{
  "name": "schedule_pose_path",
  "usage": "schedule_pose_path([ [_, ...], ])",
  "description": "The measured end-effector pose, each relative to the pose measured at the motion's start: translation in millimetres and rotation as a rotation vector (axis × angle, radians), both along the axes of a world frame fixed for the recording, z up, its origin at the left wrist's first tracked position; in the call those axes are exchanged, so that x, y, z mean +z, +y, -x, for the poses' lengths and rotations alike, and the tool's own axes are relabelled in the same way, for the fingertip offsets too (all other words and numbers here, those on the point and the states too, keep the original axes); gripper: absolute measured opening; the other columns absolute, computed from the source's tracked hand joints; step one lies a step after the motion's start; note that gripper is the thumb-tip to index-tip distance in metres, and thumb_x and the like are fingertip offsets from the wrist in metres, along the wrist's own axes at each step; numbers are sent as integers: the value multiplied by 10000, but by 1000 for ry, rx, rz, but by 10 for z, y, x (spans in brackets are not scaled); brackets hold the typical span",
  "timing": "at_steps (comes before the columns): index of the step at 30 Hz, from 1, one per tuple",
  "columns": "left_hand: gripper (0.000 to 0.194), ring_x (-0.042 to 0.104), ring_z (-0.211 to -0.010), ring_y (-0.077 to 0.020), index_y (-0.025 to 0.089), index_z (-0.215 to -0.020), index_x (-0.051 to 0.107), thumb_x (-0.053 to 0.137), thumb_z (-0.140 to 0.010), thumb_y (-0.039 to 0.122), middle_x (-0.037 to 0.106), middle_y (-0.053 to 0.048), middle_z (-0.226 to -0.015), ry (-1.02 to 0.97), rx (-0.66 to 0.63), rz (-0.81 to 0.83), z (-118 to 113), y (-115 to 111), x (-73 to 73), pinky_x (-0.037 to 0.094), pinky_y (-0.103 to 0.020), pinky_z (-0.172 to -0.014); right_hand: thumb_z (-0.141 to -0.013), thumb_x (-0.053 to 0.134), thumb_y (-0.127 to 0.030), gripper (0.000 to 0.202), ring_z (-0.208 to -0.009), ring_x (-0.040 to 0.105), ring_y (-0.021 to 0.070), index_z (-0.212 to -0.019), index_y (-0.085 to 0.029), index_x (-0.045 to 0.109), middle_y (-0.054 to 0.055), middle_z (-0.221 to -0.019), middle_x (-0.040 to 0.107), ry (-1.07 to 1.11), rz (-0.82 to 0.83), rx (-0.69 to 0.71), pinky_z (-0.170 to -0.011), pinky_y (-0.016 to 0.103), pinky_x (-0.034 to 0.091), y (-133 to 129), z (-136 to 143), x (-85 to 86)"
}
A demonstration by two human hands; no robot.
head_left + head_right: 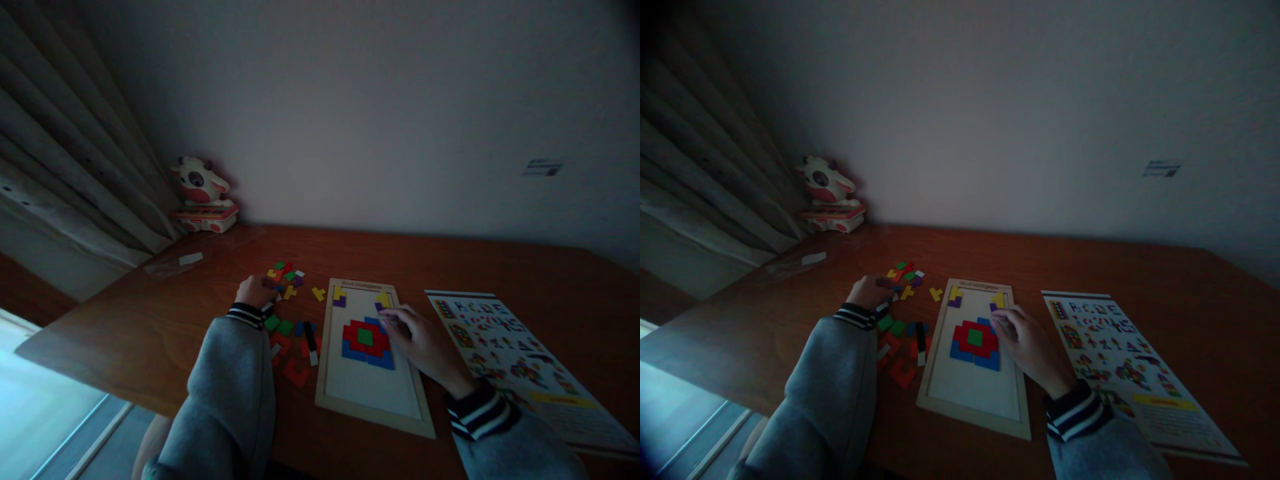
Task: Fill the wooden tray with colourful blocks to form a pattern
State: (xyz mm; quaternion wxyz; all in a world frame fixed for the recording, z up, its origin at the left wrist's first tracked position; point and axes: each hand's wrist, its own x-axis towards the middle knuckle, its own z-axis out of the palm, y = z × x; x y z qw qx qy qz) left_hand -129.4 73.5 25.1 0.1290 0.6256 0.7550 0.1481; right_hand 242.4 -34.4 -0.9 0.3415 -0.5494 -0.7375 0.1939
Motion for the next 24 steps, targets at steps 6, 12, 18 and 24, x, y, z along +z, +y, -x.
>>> schedule_pose_path([
  [6,328,690,-993,-238,214,-972,737,752,-649,267,755,-37,-1003,7,-43,-4,2,14,-50,501,-235,-780,-952,512,-416,272,-985,669,225,-1070,-233,675,82,-1054,686,3,2,-5,-877,377,533,19,-19,-58],
  [12,300,705,-931,-232,234,-940,756,770,-641,257,761,-27,-934,-47,-86,0,46,50,-120,503,-223,-736,-953,507,-408,267,-974,668,218,-1073,-233,670,77,-1041,686,5,12,2,-870,366,526,8,-24,-47],
  [18,289,711,-875,-267,128,-955,749,755,-668,166,753,-77,-854,-160,-93,-87,15,16,-36,520,-258,-721,-940,512,-429,281,-931,671,216,-1032,-221,677,82,-1019,690,47,24,-6,-846,369,528,6,-9,-8],
  [24,331,726,-862,-230,141,-1090,700,707,-806,311,760,-102,-960,-445,-303,-261,-414,-127,75,584,-317,-774,-927,524,-434,287,-931,676,217,-1036,-224,687,83,-1026,694,63,41,-22,-841,369,536,2,5,21],
])
